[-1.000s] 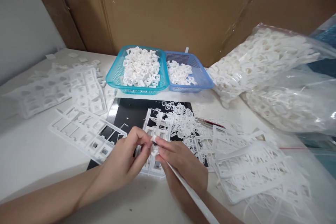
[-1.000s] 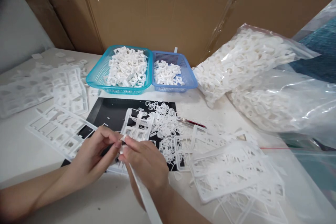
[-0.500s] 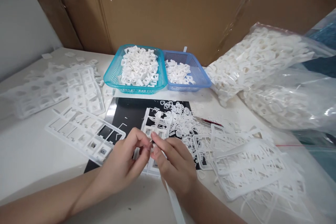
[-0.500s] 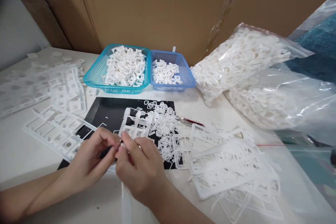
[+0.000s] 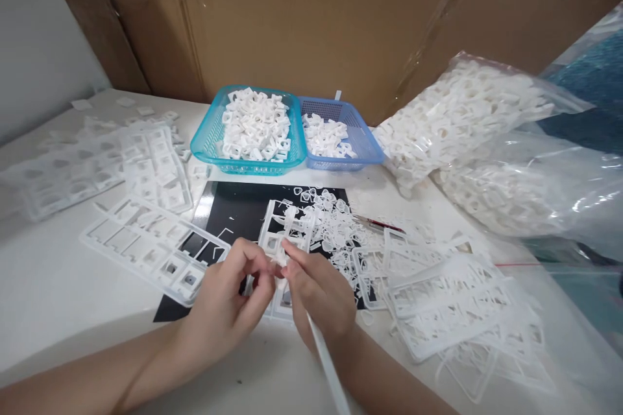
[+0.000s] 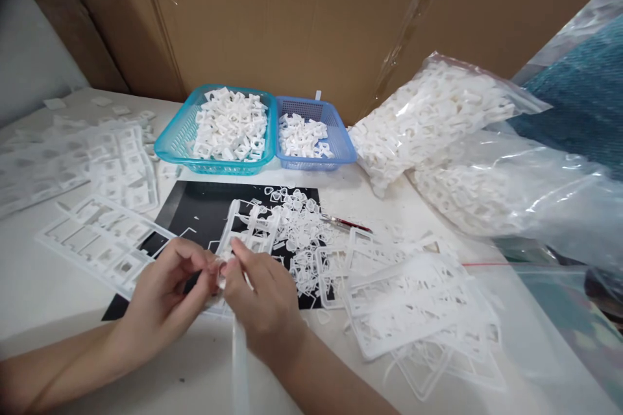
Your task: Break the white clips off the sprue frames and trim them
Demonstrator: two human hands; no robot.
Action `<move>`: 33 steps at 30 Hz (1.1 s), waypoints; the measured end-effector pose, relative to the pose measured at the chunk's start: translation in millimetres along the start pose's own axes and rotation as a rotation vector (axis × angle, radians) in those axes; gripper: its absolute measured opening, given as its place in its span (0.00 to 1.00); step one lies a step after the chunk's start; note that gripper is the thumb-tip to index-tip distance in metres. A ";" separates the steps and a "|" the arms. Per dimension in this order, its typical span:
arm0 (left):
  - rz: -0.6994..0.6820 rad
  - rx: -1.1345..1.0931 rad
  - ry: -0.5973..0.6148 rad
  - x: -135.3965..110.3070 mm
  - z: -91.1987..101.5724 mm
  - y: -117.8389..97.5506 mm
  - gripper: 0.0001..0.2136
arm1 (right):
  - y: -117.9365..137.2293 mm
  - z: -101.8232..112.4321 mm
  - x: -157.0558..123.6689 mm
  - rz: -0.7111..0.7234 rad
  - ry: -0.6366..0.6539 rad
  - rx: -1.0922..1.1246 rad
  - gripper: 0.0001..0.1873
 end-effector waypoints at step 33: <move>0.186 -0.174 0.019 8.9 -0.2 3.0 0.11 | -19.9 24.3 -2.1 -0.138 0.044 0.050 0.28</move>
Point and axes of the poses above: each hand's wrist, its own x-axis towards the middle knuckle, its own z-axis out of the back of the hand, y = z × x, the point moved 5 cm from there along x, towards the middle knuckle, and after that the axes turned 3 degrees about y, right-handed, at the moved point
